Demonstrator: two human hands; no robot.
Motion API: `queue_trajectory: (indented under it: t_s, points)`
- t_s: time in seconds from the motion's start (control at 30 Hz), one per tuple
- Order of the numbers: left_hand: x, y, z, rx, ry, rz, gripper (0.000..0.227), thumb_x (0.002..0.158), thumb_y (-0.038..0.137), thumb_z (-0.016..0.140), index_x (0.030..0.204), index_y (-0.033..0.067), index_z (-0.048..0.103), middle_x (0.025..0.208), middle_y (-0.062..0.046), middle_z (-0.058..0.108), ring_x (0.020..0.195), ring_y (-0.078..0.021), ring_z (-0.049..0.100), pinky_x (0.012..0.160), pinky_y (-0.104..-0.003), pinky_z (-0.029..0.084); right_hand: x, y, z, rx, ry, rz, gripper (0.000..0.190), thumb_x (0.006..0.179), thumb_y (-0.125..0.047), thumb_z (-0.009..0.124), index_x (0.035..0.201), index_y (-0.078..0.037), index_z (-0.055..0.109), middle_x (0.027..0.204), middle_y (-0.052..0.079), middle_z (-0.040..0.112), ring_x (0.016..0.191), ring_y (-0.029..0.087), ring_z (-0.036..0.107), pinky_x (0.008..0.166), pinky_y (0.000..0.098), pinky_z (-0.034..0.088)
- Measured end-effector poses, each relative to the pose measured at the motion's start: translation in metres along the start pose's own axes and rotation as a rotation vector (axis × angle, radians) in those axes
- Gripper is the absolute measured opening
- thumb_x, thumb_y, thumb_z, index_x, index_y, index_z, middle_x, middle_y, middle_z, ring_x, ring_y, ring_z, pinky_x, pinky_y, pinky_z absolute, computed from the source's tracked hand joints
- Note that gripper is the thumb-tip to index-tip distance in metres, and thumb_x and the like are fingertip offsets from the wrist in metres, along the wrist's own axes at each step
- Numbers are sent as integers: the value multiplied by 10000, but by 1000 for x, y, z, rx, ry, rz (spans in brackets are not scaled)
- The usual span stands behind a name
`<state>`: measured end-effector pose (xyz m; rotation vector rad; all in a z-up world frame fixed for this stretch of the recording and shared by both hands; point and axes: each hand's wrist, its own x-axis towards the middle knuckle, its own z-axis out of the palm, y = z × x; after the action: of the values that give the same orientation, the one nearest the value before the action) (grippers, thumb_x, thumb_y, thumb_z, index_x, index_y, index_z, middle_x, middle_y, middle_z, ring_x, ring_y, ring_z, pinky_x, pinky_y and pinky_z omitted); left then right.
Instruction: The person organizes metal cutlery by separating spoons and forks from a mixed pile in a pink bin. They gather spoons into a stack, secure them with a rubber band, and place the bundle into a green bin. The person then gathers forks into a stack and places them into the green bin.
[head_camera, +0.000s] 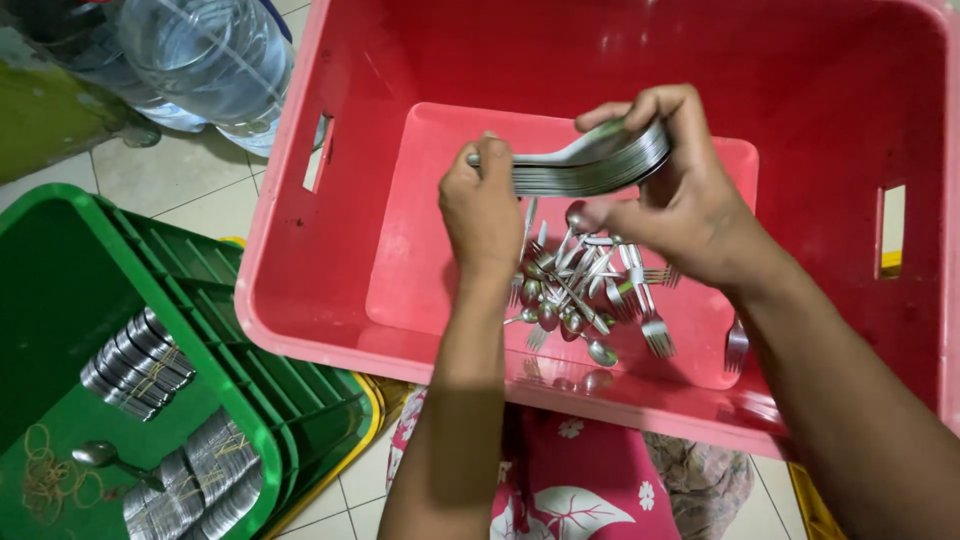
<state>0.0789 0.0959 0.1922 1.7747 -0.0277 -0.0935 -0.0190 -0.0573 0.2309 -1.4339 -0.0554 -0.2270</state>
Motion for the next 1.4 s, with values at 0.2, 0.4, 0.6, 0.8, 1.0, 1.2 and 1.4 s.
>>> queue_trajectory:
  t_s: [0.2,0.4,0.6,0.8,1.0,1.2,1.4]
  points:
    - [16,-1,-28,134,29,73,424,974,347,504,658,73,576,539,8,478,517,-140,427,509,-337,391,-6,-2,12,-747,-67,-181,423,840,18,811,1149,3,523,1228,129,662,876,180,641,658,276,538]
    - [5,17,-32,-269,-29,0,353,946,374,596,722,103,564,686,42,492,662,-69,426,615,-228,371,-7,6,22,-734,-48,-403,407,799,29,883,1003,49,531,1277,186,660,910,197,675,723,285,561]
    - [-33,34,-16,-836,-307,-287,663,834,519,615,1281,30,600,1151,-121,569,1063,-202,570,861,-332,491,-15,13,43,-652,20,-483,516,760,-18,918,960,22,444,1221,222,647,1058,304,694,904,388,621]
    - [-25,23,-39,-828,-195,-150,374,950,306,559,626,165,435,593,-12,469,581,-117,441,665,-270,410,-15,-3,52,-665,-147,-381,416,772,-63,879,1038,47,579,1202,194,667,917,218,670,773,302,565]
    - [-10,36,-80,-632,52,18,328,944,238,554,640,154,464,593,-8,467,530,-110,449,609,-275,433,16,47,12,-565,-184,230,241,910,-189,721,1106,-49,738,832,42,714,657,109,603,576,238,498]
    - [-19,38,-91,-471,50,109,304,999,140,521,697,104,509,561,11,444,497,-122,467,548,-274,491,-12,145,-14,-1387,-761,957,242,910,-352,635,910,-199,822,764,8,751,666,195,689,672,373,543]
    - [-23,47,-89,-387,12,54,265,983,175,574,741,68,566,529,20,474,466,-119,518,510,-258,509,-32,188,-32,-1263,-648,944,189,901,-268,666,991,-197,817,890,-1,803,786,191,729,753,366,561]
